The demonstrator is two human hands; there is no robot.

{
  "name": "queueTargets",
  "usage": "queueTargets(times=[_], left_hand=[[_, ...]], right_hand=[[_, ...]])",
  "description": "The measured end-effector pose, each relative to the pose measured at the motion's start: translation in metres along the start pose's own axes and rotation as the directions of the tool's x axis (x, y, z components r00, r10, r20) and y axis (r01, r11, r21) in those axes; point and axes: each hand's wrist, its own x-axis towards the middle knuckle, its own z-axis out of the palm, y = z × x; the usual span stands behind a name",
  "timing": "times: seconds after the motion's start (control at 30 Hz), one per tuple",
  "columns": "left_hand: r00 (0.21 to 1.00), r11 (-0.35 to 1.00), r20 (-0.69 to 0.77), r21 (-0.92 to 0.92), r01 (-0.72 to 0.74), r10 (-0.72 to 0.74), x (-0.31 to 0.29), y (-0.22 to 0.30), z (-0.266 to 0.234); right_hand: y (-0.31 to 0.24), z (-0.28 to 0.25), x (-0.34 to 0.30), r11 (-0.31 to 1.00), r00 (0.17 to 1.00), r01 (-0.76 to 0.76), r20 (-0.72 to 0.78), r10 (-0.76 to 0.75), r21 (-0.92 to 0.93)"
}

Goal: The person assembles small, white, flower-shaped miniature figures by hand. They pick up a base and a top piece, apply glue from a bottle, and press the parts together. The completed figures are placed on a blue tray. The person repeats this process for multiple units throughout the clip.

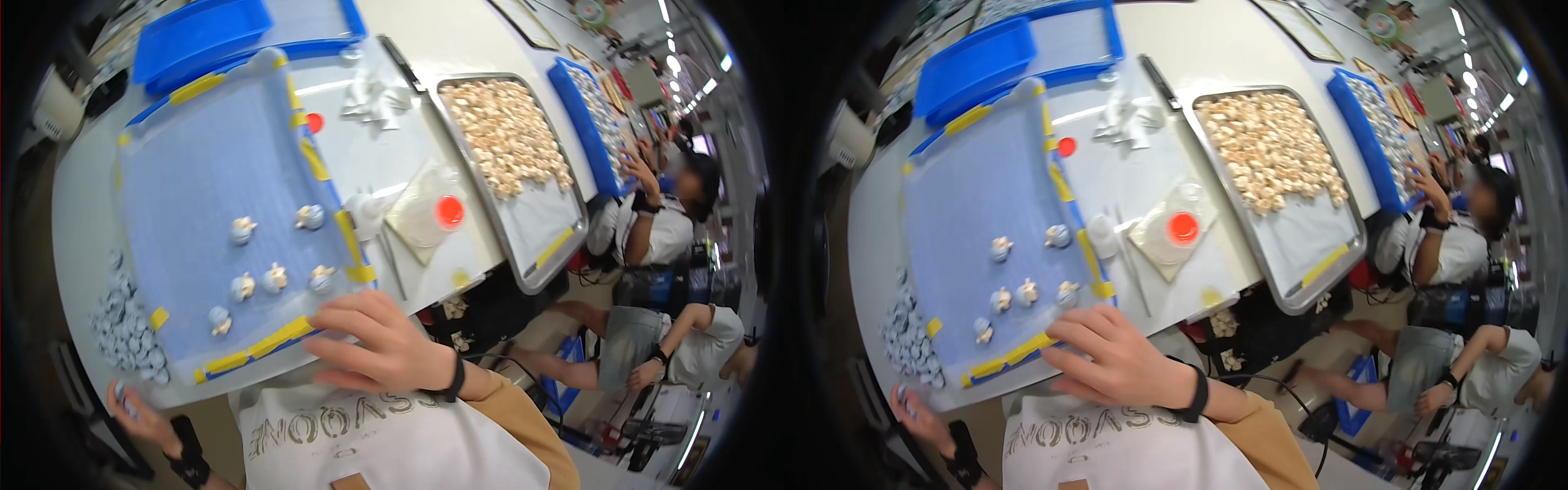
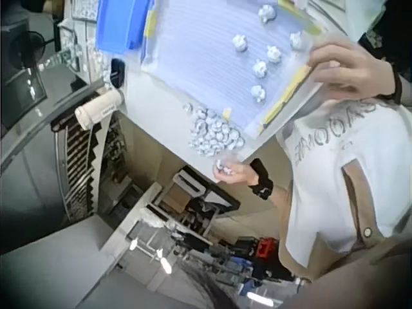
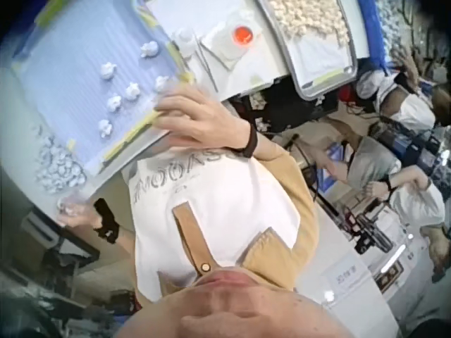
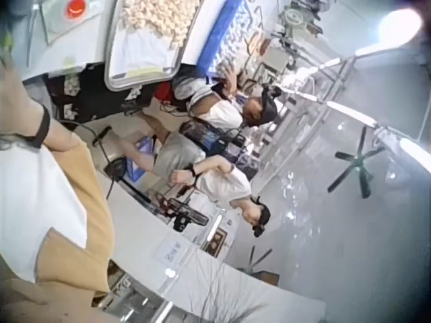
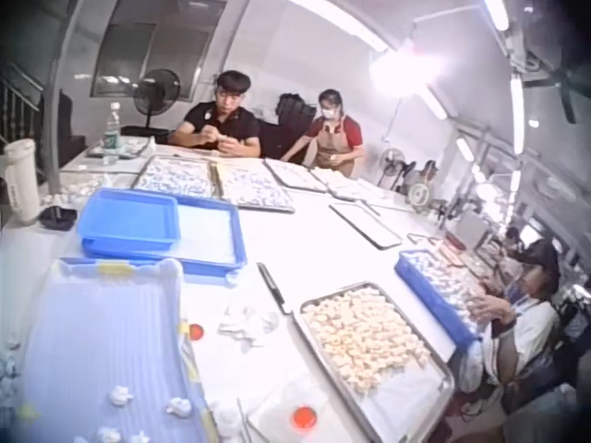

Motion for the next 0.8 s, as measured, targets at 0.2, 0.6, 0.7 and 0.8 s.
queueTargets(times=[0.2,0.6,0.7,0.8], left_hand=[[0.73,0.434,0.68,-0.678,0.593,0.065,0.005,0.103,-0.005],[0.159,0.653,0.884,-0.436,0.62,0.44,0.019,0.217,0.067],[0.162,0.645,0.853,-0.487,0.589,0.496,0.015,0.221,0.079],[0.263,0.625,0.791,-0.602,0.497,0.553,0.005,0.224,0.087]], right_hand=[[0.086,-0.168,-0.045,0.614,0.672,-0.727,-0.504,0.543,-0.309],[0.068,-0.161,-0.043,0.691,0.731,-0.67,-0.4,0.553,-0.27],[-0.017,-0.093,-0.011,0.944,0.951,-0.31,-0.025,0.309,-0.109],[-0.021,-0.038,0.017,0.985,0.996,0.064,0.066,-0.054,-0.159]])
